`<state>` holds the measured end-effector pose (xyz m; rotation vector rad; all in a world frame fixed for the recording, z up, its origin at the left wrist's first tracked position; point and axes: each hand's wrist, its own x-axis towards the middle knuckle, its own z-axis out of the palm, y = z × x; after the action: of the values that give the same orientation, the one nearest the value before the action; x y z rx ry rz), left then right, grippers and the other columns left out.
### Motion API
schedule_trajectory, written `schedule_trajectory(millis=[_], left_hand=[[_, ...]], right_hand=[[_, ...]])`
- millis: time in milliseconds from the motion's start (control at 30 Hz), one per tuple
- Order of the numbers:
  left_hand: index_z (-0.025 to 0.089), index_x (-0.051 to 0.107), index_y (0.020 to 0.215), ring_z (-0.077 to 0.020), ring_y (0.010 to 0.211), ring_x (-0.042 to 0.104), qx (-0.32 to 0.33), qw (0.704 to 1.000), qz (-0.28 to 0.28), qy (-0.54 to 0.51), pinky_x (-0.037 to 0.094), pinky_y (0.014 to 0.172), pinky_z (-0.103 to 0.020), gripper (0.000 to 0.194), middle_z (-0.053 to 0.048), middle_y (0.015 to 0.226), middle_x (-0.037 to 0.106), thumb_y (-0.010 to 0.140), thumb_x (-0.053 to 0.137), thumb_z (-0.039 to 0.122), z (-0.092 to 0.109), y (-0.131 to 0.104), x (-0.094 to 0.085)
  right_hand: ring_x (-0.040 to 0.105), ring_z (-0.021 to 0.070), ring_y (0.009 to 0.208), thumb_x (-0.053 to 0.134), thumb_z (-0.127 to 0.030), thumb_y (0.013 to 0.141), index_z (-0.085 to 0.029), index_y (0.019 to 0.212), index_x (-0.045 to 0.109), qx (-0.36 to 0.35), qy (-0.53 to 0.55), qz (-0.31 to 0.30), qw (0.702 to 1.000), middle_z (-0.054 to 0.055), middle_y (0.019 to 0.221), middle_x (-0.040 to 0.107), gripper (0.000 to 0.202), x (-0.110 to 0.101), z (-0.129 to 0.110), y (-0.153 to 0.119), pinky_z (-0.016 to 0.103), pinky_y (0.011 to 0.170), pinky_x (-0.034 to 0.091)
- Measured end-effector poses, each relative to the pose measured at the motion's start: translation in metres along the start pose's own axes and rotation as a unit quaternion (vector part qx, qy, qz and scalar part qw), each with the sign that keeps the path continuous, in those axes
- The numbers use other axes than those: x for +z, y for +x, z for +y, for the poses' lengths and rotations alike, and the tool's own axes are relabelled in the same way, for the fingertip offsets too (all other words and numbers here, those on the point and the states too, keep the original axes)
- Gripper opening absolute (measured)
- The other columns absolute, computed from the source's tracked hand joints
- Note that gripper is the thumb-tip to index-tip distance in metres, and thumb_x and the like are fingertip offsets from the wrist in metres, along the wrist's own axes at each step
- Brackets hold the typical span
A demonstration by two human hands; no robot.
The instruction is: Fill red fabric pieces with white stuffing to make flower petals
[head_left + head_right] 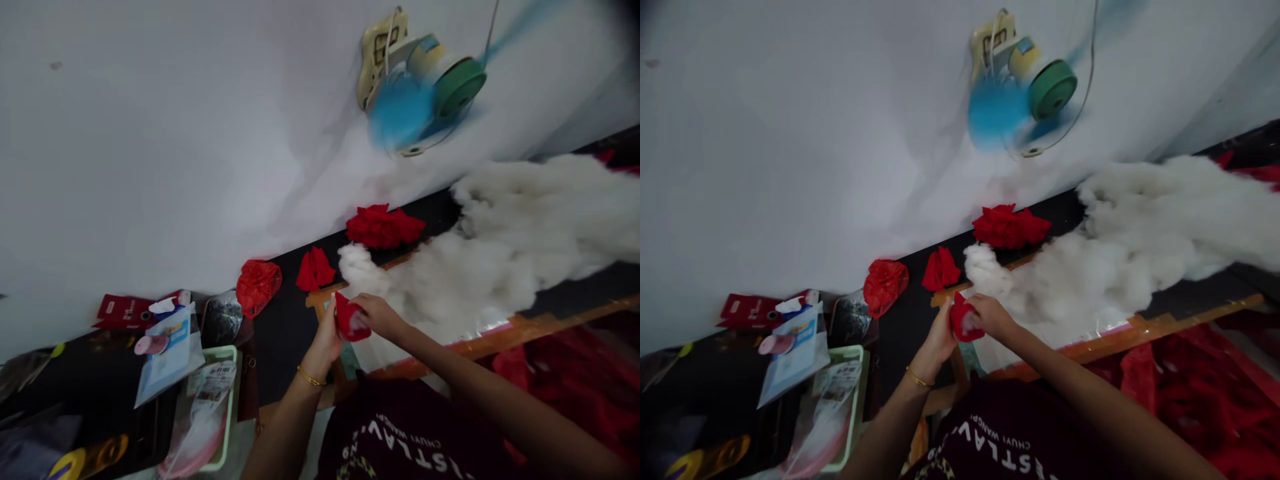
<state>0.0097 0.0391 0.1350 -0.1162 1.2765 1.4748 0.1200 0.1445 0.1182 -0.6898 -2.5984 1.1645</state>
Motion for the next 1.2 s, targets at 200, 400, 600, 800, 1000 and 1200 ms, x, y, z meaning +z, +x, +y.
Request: schedule_trajectory(millis=[200, 400, 600, 800, 1000, 1200], left_hand=[[0.019, 0.060, 0.109, -0.0144, 0.074, 0.062, 0.179, 0.962, 0.097, 0.181, 0.047, 0.060, -0.021, 0.051, -0.005, 0.097, 0.066, 0.066, 0.081, 0.035, -0.007, -0.005, -0.016], [0.016, 0.069, 0.082, -0.0138, 0.064, 0.055, 0.234, 0.941, 0.117, 0.213, 0.042, 0.063, -0.022, 0.019, 0.000, 0.070, 0.064, 0.063, 0.072, 0.014, -0.017, 0.018, -0.014], [0.015, 0.069, 0.075, -0.0114, 0.051, 0.048, 0.166, 0.955, 0.043, 0.242, 0.037, 0.052, -0.022, 0.015, 0.002, 0.059, 0.059, 0.063, 0.073, 0.024, -0.022, 0.026, -0.013], [0.014, 0.071, 0.080, -0.0132, 0.061, 0.055, 0.124, 0.986, 0.010, 0.114, 0.041, 0.062, -0.024, 0.024, -0.002, 0.070, 0.066, 0.060, 0.074, 0.026, -0.019, 0.013, -0.007], [0.017, 0.068, 0.074, -0.0149, 0.065, 0.055, 0.125, 0.987, 0.031, 0.094, 0.040, 0.067, -0.026, 0.013, -0.001, 0.071, 0.065, 0.061, 0.069, 0.022, -0.013, 0.002, -0.022], [0.018, 0.067, 0.084, -0.0177, 0.075, 0.056, 0.219, 0.940, 0.086, 0.247, 0.039, 0.075, -0.026, 0.025, -0.002, 0.078, 0.065, 0.063, 0.080, 0.021, -0.015, 0.003, -0.024]], right_hand=[[0.063, 0.0148, 0.063, 0.051, -0.013, 0.077, -0.017, 0.110, 0.064, 0.120, 0.105, 0.092, 0.983, 0.003, 0.081, 0.070, 0.036, 0.004, 0.007, 0.004, 0.025, 0.064, 0.049], [0.052, 0.0108, 0.047, 0.048, -0.022, 0.077, -0.017, 0.108, 0.065, 0.129, 0.236, 0.060, 0.961, 0.000, 0.075, 0.067, 0.036, 0.015, -0.001, 0.004, 0.024, 0.050, 0.044], [0.061, 0.0189, 0.074, 0.054, -0.037, 0.078, -0.017, 0.091, 0.068, 0.129, 0.264, 0.049, 0.955, 0.003, 0.080, 0.070, 0.028, 0.016, 0.012, -0.003, 0.030, 0.069, 0.049], [0.064, 0.0192, 0.075, 0.054, -0.024, 0.073, -0.016, 0.100, 0.068, 0.123, 0.258, 0.064, 0.956, 0.005, 0.087, 0.072, 0.031, 0.020, 0.022, -0.008, 0.030, 0.072, 0.050], [0.066, 0.0204, 0.084, 0.062, -0.010, 0.066, -0.016, 0.102, 0.067, 0.169, 0.062, 0.096, 0.979, 0.007, 0.090, 0.073, 0.037, 0.022, 0.031, -0.005, 0.030, 0.080, 0.048], [0.067, 0.0201, 0.080, 0.060, -0.014, 0.071, -0.017, 0.100, 0.067, 0.126, 0.063, 0.054, 0.989, 0.006, 0.088, 0.074, 0.030, 0.018, 0.019, -0.003, 0.028, 0.075, 0.047]])
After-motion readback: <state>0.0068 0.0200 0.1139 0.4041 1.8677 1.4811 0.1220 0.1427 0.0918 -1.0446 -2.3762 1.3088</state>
